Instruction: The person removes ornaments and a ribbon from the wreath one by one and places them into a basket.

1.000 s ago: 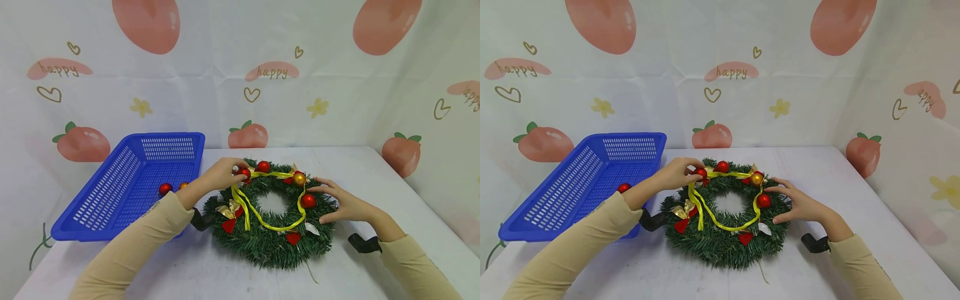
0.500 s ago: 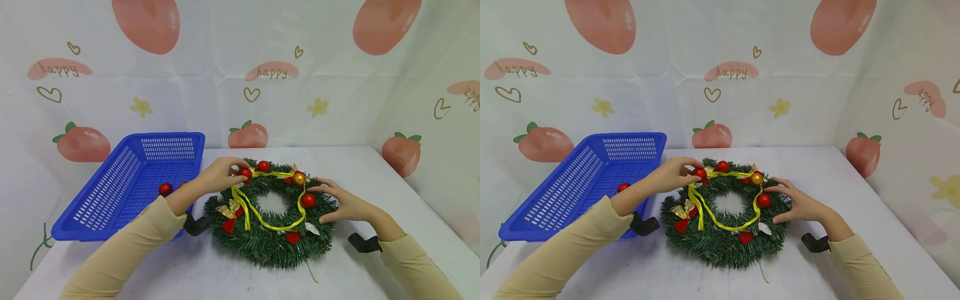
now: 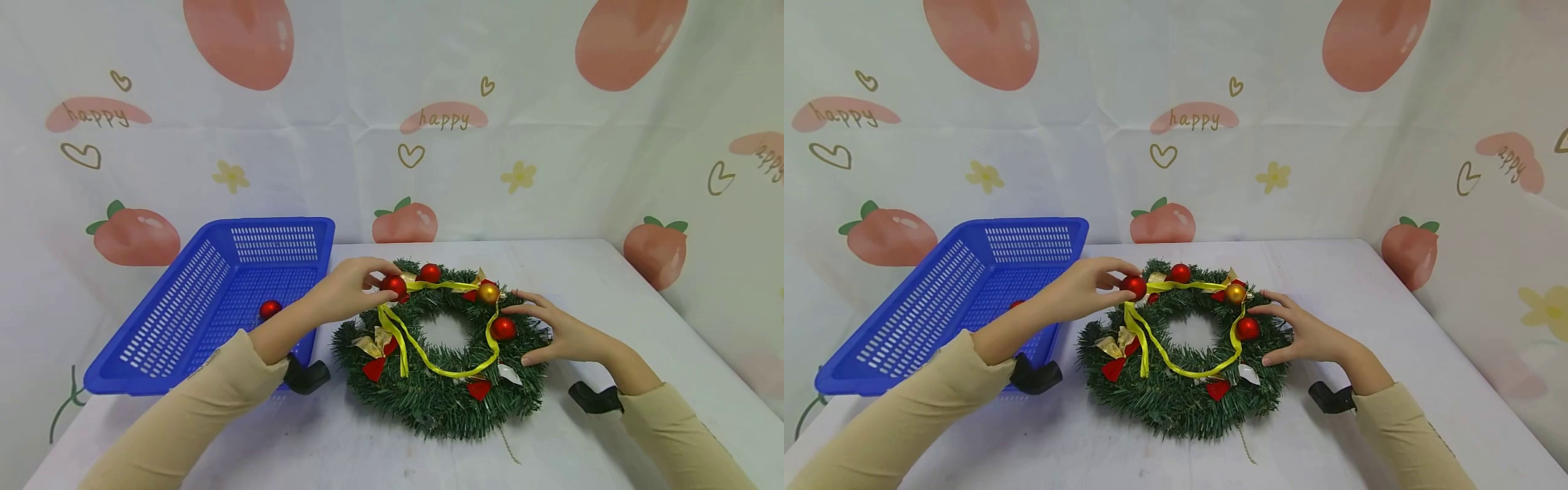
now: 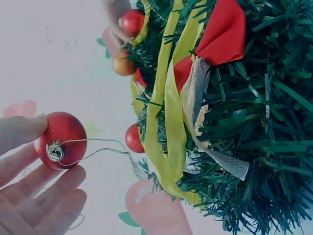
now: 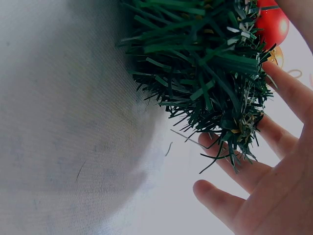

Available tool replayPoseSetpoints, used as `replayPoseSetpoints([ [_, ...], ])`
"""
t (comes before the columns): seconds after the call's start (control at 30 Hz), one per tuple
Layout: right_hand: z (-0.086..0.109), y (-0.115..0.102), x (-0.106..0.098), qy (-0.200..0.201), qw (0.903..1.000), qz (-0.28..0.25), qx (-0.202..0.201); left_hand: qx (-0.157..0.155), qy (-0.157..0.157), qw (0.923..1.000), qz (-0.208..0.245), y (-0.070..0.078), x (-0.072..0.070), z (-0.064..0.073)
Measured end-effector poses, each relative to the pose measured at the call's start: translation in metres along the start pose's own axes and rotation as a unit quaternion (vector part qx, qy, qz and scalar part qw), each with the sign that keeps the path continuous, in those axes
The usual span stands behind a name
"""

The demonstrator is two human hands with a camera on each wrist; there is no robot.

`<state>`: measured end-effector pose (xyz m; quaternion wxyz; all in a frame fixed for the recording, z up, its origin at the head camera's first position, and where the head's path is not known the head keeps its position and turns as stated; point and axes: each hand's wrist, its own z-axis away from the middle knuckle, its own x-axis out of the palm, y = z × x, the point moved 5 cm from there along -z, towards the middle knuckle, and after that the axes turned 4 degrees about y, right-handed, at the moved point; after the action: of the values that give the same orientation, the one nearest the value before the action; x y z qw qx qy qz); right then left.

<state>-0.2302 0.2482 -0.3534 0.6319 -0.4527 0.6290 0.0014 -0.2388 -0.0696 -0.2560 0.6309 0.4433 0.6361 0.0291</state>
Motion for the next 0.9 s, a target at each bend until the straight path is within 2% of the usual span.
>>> replayPoseSetpoints([
  [0.3,0.000,0.000,0.000,0.002,1.0000,0.002,-0.002,0.007,0.007,0.9999,-0.014,0.004,-0.009,0.009],
  [0.9,0.000,0.001,0.000,0.001,1.0000,0.004,0.002,0.026,0.028,0.9992,-0.009,0.012,-0.026,0.024],
])
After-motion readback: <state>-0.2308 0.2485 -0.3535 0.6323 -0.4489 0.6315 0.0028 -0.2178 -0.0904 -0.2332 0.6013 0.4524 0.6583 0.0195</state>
